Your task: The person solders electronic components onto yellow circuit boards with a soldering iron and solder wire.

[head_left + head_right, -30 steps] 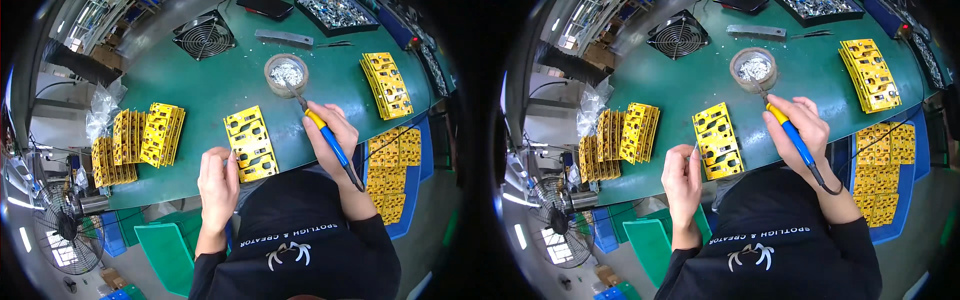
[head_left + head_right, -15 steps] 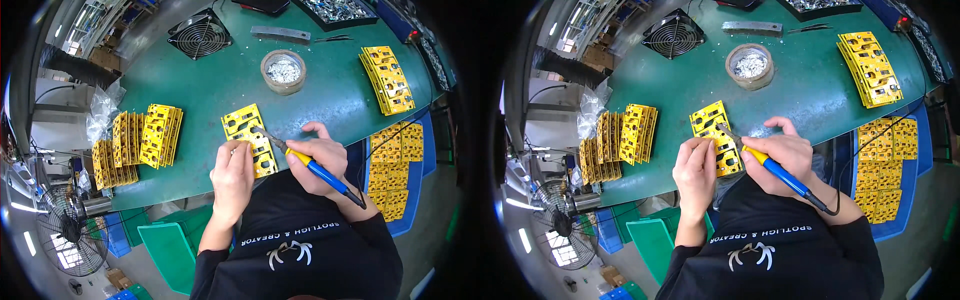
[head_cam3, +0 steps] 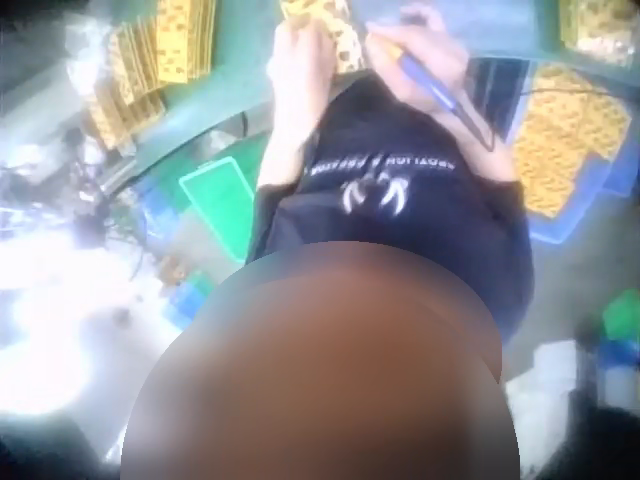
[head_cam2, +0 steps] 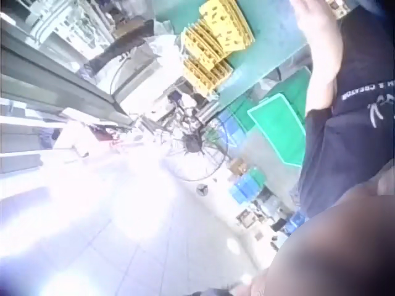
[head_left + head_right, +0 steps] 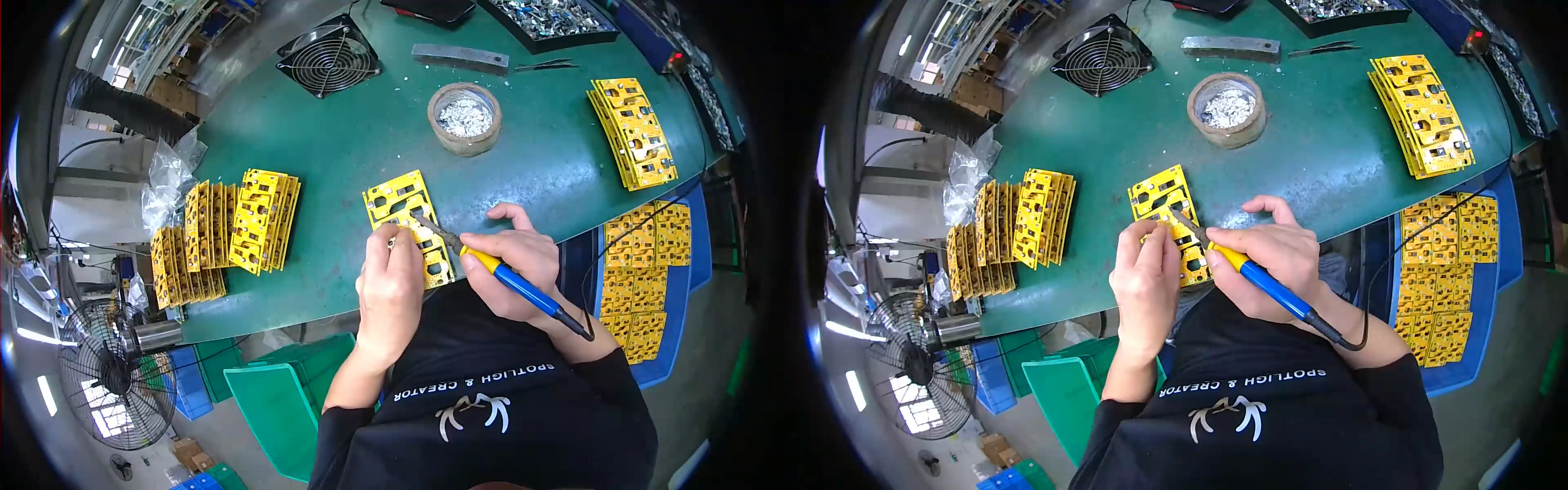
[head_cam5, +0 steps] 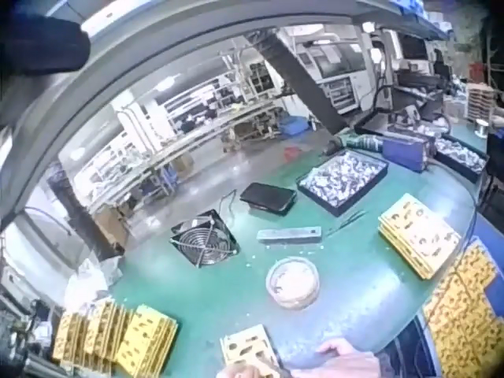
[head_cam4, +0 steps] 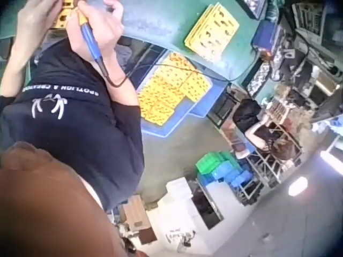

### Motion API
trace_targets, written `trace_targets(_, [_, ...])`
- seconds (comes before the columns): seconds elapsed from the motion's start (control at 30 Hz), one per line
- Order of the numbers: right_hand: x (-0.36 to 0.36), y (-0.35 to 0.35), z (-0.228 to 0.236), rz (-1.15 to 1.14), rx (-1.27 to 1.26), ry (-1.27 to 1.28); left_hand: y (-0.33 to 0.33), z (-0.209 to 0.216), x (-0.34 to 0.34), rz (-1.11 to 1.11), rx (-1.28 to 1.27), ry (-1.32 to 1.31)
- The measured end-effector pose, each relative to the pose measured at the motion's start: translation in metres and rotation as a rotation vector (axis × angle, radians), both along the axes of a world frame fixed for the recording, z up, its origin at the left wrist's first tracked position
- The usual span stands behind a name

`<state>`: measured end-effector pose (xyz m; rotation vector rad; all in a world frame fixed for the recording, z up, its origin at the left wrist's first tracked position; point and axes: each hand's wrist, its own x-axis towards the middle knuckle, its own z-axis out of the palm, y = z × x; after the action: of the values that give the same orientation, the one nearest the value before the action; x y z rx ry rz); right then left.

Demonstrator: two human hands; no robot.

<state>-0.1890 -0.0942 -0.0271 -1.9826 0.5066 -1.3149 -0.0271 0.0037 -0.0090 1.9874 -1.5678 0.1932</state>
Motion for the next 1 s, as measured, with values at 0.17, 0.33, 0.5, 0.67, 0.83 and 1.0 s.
trace_targets(0.17, [0.0008, 0.0007, -0.0025, 0.001, -0.009, 0.004, 0.0, -0.0016, -0.0026, -0.005, -0.005, -0.077])
trace_targets(0.33, [0.0035, 0.0016, -0.0062, 0.006, 0.009, -0.022, 0.0017, 0.0001, -0.0056, -0.017, 0.036, -0.048])
trace_targets(0.5, [0.0044, 0.0009, -0.0051, 0.011, 0.013, -0.039, 0.0018, -0.0004, -0.0064, -0.033, 0.062, -0.032])
trace_targets(0.67, [0.0058, 0.002, -0.0046, 0.018, 0.016, -0.052, 0.0026, 0.0018, -0.0064, -0.05, 0.053, -0.029])
trace_targets(0.83, [0.0079, 0.0026, -0.0062, 0.012, 0.02, -0.046, 0.0021, -0.0001, -0.0042, -0.051, 0.068, -0.019])
trace_targets(1.0, [0.0083, 0.0031, -0.0078, 0.008, 0.019, -0.044, -0.0002, -0.0003, -0.0057, 0.009, 0.017, -0.043])
